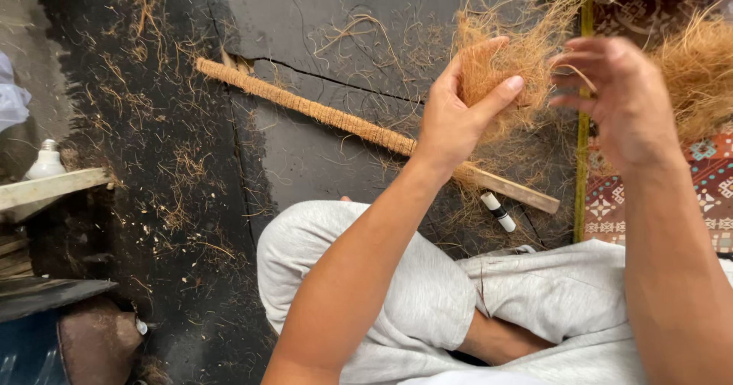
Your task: The person sits on the floor and assembles a broom by hand. They gather coconut coir, attach it to a wooden handle, and use a metal pipe to compress and secure the bristles along the handle.
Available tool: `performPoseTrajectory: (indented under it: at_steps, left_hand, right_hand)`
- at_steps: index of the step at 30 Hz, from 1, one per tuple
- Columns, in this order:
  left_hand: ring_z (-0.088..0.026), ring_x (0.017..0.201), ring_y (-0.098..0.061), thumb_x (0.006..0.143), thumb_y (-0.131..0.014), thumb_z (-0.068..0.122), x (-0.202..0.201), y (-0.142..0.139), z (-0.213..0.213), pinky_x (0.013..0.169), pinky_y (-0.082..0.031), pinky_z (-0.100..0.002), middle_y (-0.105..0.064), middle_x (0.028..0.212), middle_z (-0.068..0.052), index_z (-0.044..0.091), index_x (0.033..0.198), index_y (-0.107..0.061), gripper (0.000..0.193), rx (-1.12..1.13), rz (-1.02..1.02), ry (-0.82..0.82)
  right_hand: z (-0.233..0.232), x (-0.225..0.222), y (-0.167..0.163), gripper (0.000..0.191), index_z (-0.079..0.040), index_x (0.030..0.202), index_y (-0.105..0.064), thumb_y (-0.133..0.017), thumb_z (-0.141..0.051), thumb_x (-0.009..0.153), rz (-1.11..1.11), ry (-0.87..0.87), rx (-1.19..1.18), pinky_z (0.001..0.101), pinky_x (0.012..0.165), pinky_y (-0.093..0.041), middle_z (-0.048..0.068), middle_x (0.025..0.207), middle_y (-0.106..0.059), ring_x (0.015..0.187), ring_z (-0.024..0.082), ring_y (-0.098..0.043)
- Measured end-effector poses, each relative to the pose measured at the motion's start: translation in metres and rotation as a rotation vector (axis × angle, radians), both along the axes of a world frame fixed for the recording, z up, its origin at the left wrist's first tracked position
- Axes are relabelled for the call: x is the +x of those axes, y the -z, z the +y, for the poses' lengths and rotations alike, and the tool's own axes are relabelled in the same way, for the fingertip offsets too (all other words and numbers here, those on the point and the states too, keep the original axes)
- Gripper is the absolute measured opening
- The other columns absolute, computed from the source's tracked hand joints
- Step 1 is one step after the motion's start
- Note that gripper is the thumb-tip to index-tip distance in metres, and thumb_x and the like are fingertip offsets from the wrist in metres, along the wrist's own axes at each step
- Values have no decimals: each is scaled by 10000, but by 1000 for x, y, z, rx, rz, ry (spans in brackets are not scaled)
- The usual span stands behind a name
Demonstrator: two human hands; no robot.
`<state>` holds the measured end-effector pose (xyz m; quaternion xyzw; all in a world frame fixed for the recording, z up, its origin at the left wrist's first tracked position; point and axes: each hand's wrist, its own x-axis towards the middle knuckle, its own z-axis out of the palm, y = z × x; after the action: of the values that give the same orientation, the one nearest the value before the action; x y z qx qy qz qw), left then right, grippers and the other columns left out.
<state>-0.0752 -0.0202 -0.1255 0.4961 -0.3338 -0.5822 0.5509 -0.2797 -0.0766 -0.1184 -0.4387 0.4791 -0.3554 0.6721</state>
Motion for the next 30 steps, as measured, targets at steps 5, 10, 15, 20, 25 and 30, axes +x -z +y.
performPoseTrajectory:
  at_steps: [5,10,15,20,25,30]
  left_hand:
    - [-277,1235,-673,1029,-680,342,-16,2,3,1099,-538,-429,-694,1305,-160,-9,1438,-543,555,-37,-106,55]
    - [-331,1335,-514,1017,-496,493,-16,2,2,1109,-385,-509,-572,1403,-179,76,1514,-509,649,129,-501,162]
    - [-313,1393,-546,1029,-502,579,-16,9,3,1179,-407,-456,-599,1442,-185,39,1506,-486,721,73,-209,193]
    - [-282,1378,-547,1013,-460,648,-16,18,6,1164,-422,-403,-592,1446,-178,27,1520,-482,802,54,-232,199]
    - [-263,1292,-608,1017,-495,628,-16,18,2,1092,-512,-387,-614,1395,-182,24,1536,-459,797,78,-25,189]
    - [-196,1040,-712,966,-674,432,-6,9,2,878,-601,-345,-727,1177,-143,17,1325,-657,549,61,-292,87]
  right_hand:
    - [14,23,-12,612,-89,1448,-526,-667,-405,943,-156,-200,128,395,1017,-565,137,1384,-594,1283,224,-586]
    - [18,27,-9,497,-81,1440,-554,-696,-227,987,-185,-146,162,349,909,-547,73,1312,-645,1136,158,-618]
    - [21,16,-2,486,-50,1390,-575,-760,-167,956,-326,-122,233,301,828,-531,34,1209,-703,1012,114,-674]
    - [25,12,6,553,-108,1426,-629,-798,-109,898,-286,-165,231,260,744,-494,8,1095,-700,915,79,-646]
    - [25,12,8,336,-5,1246,-641,-807,-33,956,-405,-117,206,283,825,-512,54,1063,-712,956,112,-654]
    - [16,11,-3,366,-11,1287,-660,-786,-24,944,-380,57,162,277,971,-557,73,1150,-732,1053,122,-696]
